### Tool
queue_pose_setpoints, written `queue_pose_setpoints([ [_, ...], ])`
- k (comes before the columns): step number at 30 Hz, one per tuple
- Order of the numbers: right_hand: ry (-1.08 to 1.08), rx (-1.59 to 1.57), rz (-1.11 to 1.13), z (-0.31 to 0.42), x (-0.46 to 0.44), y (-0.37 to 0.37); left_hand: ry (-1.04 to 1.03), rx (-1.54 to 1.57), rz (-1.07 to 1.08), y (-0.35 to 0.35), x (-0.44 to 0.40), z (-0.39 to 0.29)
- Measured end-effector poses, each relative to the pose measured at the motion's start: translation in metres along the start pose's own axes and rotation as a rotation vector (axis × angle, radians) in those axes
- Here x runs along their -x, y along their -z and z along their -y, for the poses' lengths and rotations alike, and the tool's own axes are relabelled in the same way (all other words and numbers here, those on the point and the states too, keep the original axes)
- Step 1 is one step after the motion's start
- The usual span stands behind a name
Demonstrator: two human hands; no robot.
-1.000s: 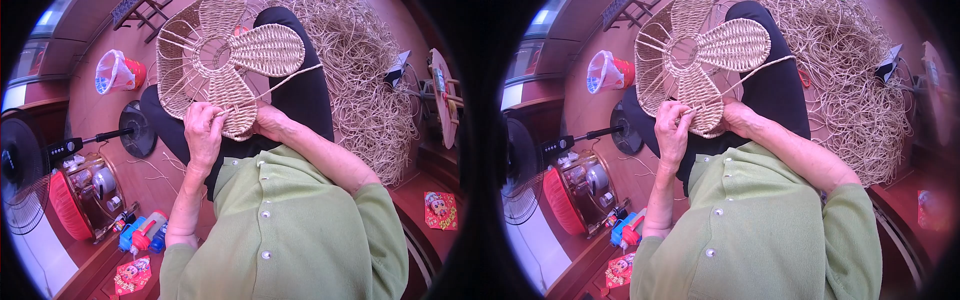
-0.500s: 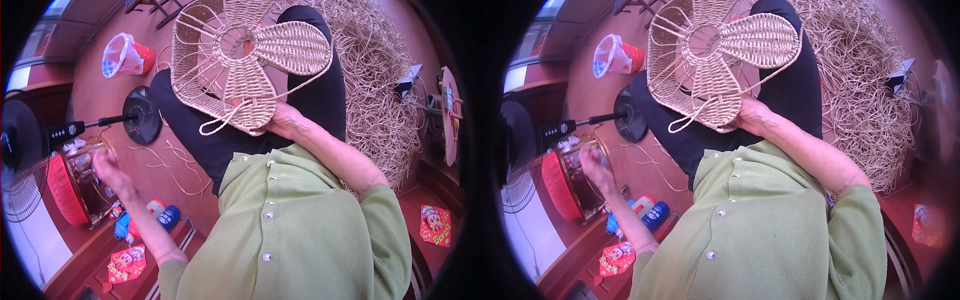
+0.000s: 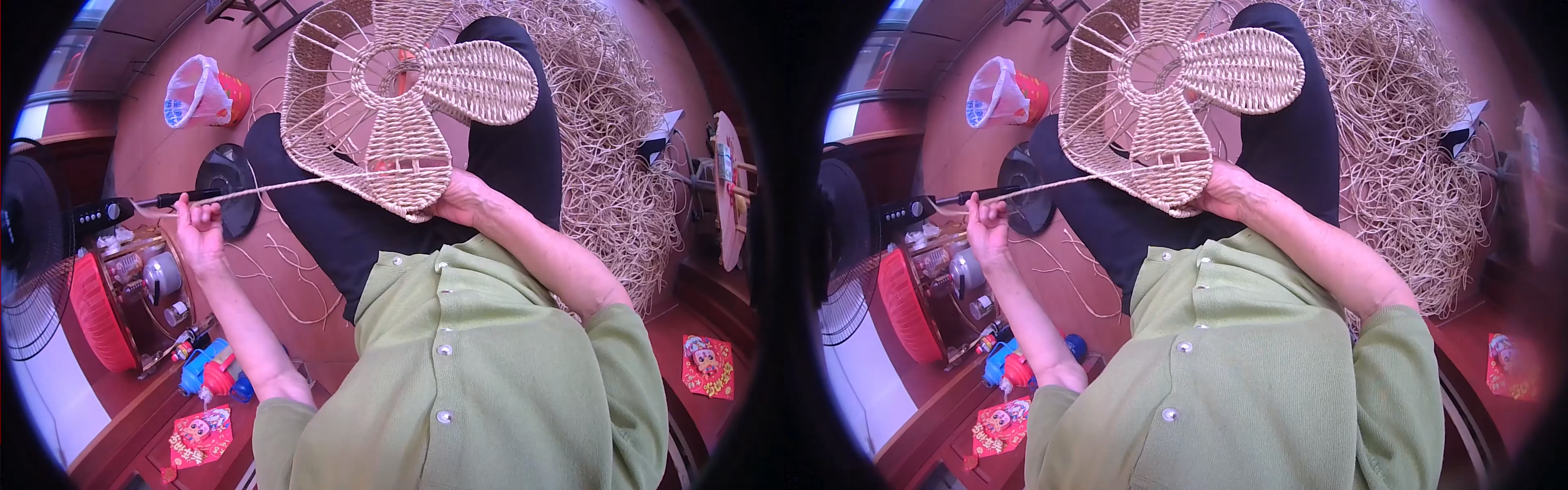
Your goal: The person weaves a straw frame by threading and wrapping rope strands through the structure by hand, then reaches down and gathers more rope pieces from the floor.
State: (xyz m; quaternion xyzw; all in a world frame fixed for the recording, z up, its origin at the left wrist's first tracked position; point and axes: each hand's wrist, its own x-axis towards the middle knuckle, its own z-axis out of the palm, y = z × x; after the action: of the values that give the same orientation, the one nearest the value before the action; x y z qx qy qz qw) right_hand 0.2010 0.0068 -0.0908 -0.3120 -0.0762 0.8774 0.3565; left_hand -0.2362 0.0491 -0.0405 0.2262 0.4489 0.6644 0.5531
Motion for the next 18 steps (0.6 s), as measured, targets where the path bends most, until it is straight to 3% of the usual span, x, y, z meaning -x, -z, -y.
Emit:
queue_pose_setpoints([
  [2,-0.013,-0.003,0.005,-0.002,-0.004,0.001,0.015,-0.102,-0.22,-0.024,-0.004,-0.01],
  [5,0.006,-0.016,0.005,-0.003,-0.009,0.003,-0.265,-0.734,-0.174,-0.095,0.042,0.029],
  [7,0.02,-0.036,0.018,-0.005,-0.01,0.002,-0.22,-1.0,0.034,-0.146,0.087,0.056],
  [9,0.019,-0.071,0.086,-0.008,-0.016,0.006,-0.503,-1.085,0.31,-0.172,0.11,0.087],
  [11,0.014,-0.089,0.128,-0.005,-0.015,0.006,-0.647,-1.153,0.431,-0.186,0.112,0.111],
  [18,0.016,-0.074,0.1,-0.004,-0.015,0.002,-0.761,-1.398,0.566,-0.2,0.107,0.125],
])
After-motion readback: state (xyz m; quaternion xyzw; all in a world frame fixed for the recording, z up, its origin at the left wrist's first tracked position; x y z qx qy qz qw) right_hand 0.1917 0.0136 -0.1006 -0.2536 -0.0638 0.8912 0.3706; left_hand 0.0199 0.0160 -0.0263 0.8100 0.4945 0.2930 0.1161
